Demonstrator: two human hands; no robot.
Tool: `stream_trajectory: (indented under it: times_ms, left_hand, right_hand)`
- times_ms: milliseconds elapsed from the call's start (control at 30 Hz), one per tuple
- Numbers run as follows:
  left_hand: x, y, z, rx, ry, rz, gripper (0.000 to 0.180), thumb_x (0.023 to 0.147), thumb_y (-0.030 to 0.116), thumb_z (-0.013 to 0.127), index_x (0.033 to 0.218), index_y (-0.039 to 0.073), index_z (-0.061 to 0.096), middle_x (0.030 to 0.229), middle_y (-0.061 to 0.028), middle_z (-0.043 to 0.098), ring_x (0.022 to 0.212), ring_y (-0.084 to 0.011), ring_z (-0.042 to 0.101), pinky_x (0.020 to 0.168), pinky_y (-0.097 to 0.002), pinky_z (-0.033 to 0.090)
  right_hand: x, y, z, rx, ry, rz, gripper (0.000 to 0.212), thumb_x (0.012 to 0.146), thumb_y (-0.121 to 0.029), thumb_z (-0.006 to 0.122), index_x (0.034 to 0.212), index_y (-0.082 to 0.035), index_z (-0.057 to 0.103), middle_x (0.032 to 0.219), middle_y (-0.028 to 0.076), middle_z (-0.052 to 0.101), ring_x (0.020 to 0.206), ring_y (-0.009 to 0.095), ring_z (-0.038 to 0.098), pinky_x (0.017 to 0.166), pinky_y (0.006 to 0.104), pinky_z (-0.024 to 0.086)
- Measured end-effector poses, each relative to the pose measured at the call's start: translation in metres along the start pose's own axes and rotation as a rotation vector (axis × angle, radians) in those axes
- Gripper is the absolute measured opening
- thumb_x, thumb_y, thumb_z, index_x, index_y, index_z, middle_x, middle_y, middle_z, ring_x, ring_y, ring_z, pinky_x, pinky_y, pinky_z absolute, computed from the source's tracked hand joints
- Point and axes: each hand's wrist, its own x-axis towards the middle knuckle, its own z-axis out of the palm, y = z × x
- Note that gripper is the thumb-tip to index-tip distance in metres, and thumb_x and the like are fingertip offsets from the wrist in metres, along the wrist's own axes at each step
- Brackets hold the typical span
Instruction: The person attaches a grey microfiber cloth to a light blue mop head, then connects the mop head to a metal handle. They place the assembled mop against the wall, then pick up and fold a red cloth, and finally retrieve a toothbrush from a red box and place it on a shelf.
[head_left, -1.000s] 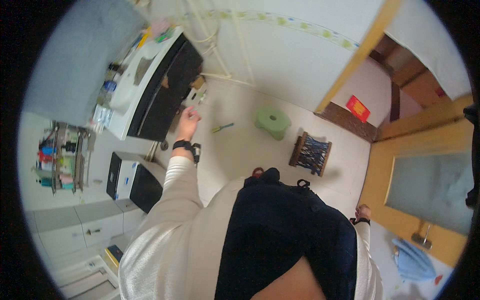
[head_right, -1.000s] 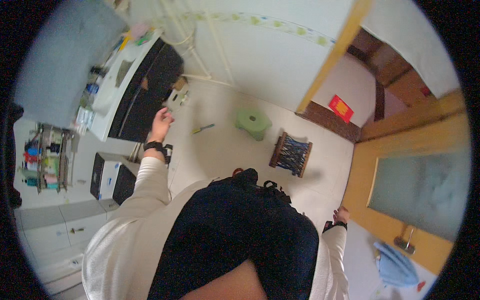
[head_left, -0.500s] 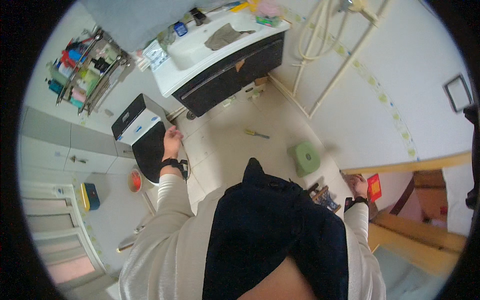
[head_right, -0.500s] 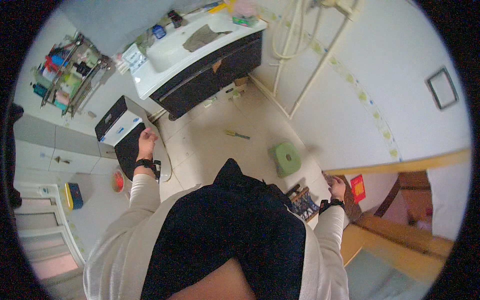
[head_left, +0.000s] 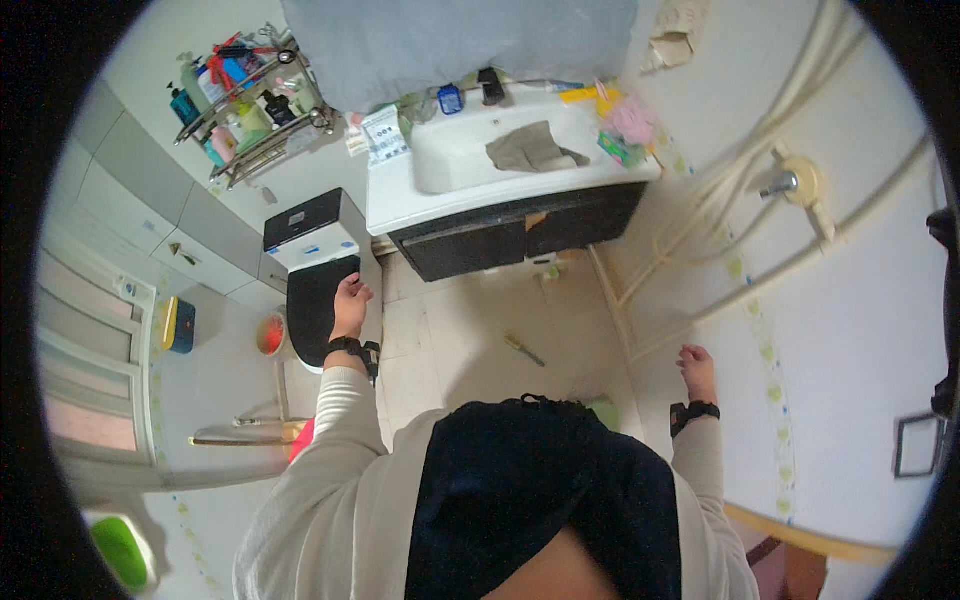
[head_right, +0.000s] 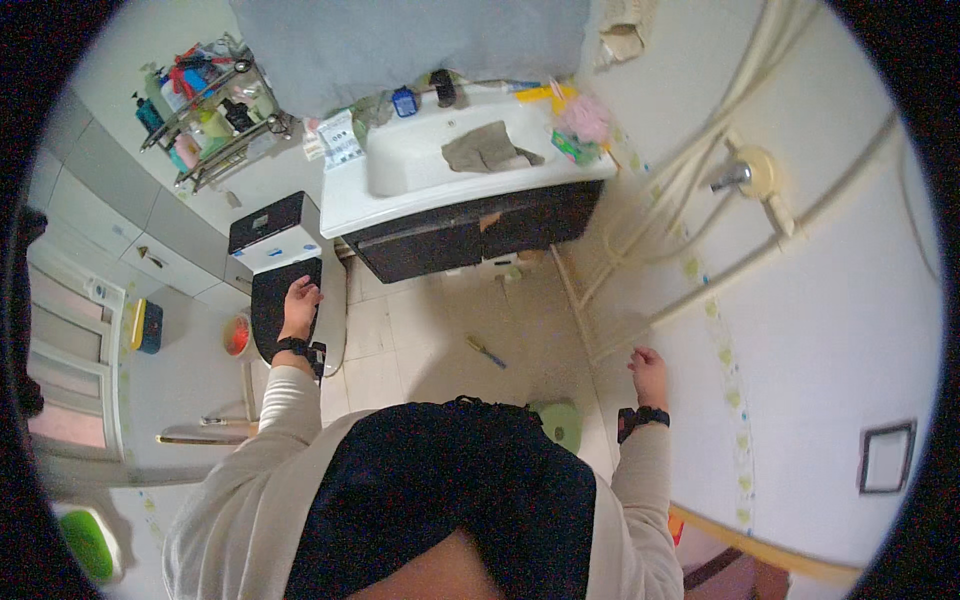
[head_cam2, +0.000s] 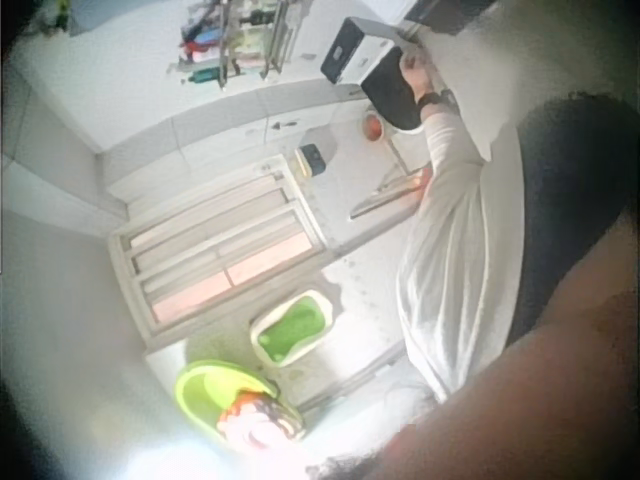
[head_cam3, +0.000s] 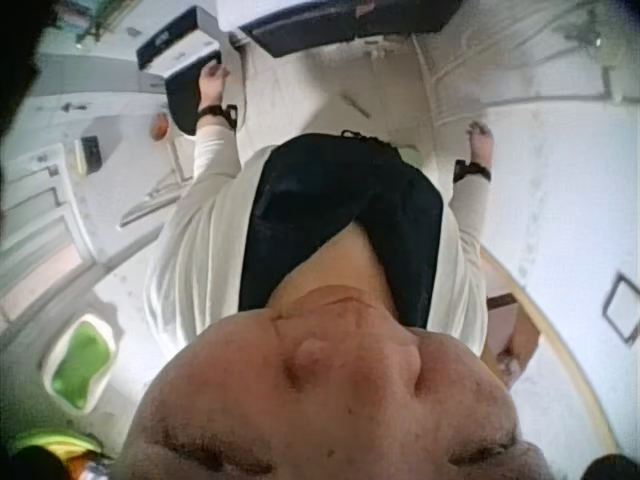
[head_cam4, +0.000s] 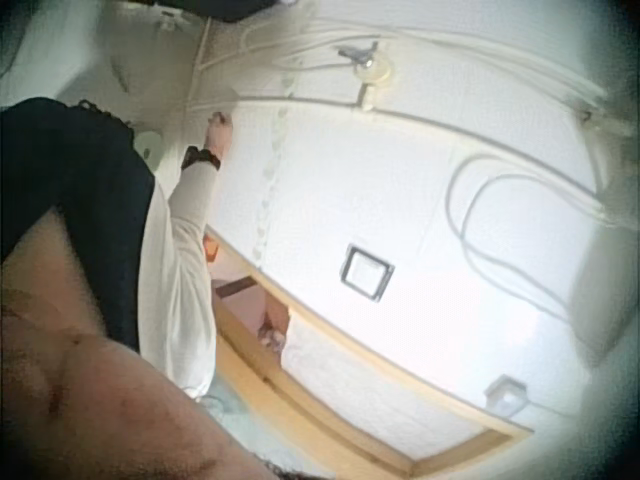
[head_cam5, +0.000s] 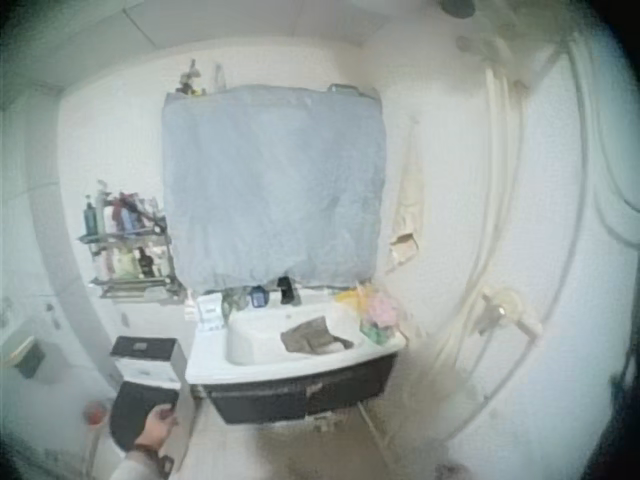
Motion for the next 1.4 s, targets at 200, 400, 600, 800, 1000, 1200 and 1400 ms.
stream_trajectory:
  times_ms: [200,400,600,800,1000,1200,1400]
  left_hand:
    - [-0.008,0.022,0.007,-0.045,0.067,0.066,0.043,0.086,0.005,0.058,0.127,0.002,0.046,0.112,-0.0137,0.057,0.092,-0.0183,0.059,0.080,-0.0296,0.049]
    - [-0.004,-0.004,-0.043,-0.074,0.250,0.038,0.042,0.085,0.001,0.058,0.126,0.000,0.048,0.106,-0.0141,0.058,0.087,-0.0184,0.060,0.077,-0.0293,0.052]
    - [0.038,-0.016,-0.075,-0.118,0.403,0.016,0.042,0.084,0.003,0.060,0.125,-0.001,0.049,0.104,-0.0125,0.057,0.087,-0.0175,0.059,0.074,-0.0275,0.051]
    - [0.093,0.024,-0.060,-0.015,0.320,0.029,0.040,0.084,0.005,0.061,0.122,0.000,0.052,0.109,-0.0136,0.058,0.097,-0.0195,0.058,0.081,-0.0291,0.050]
    - [0.122,0.059,-0.039,-0.005,0.287,0.071,0.037,0.085,0.006,0.061,0.120,0.000,0.055,0.111,-0.0130,0.058,0.099,-0.0183,0.057,0.082,-0.0297,0.050]
    - [0.120,0.055,-0.040,0.069,0.409,0.034,0.033,0.085,0.005,0.061,0.117,-0.001,0.056,0.108,-0.0107,0.060,0.096,-0.0160,0.058,0.081,-0.0291,0.051]
    - [0.074,0.037,-0.052,0.034,0.546,-0.077,0.033,0.085,0.006,0.060,0.117,-0.001,0.056,0.102,-0.0096,0.060,0.087,-0.0151,0.060,0.077,-0.0275,0.051]
  right_hand:
    - [0.084,-0.125,0.085,-0.194,-0.285,-0.359,0.028,0.088,-0.017,0.057,0.110,0.001,0.060,0.097,0.012,0.066,0.083,0.020,0.063,0.077,0.0313,0.049]
    - [0.095,-0.223,0.170,-0.290,-0.502,-0.535,0.027,0.088,-0.020,0.057,0.107,0.000,0.061,0.093,0.009,0.065,0.082,0.017,0.060,0.076,0.0309,0.048]
    - [0.147,-0.284,0.258,-0.228,-0.715,-0.573,0.024,0.088,-0.018,0.058,0.102,0.001,0.061,0.087,0.007,0.063,0.079,0.014,0.058,0.072,0.0290,0.047]
    - [0.183,-0.346,0.321,-0.242,-0.703,-0.739,0.022,0.086,-0.016,0.059,0.101,0.000,0.062,0.092,0.012,0.065,0.080,0.020,0.061,0.071,0.0313,0.048]
    - [0.193,-0.386,0.339,-0.280,-0.807,-0.914,0.022,0.085,-0.015,0.060,0.100,0.000,0.063,0.093,0.012,0.066,0.079,0.020,0.061,0.071,0.0318,0.048]
    - [0.247,-0.439,0.396,-0.370,-0.948,-0.913,0.020,0.086,-0.011,0.060,0.103,0.001,0.061,0.088,0.003,0.062,0.077,0.012,0.056,0.069,0.0270,0.047]
    - [0.272,-0.465,0.470,-0.243,-1.055,-0.936,0.022,0.084,-0.012,0.061,0.102,0.001,0.062,0.095,0.012,0.065,0.082,0.020,0.061,0.074,0.0308,0.048]
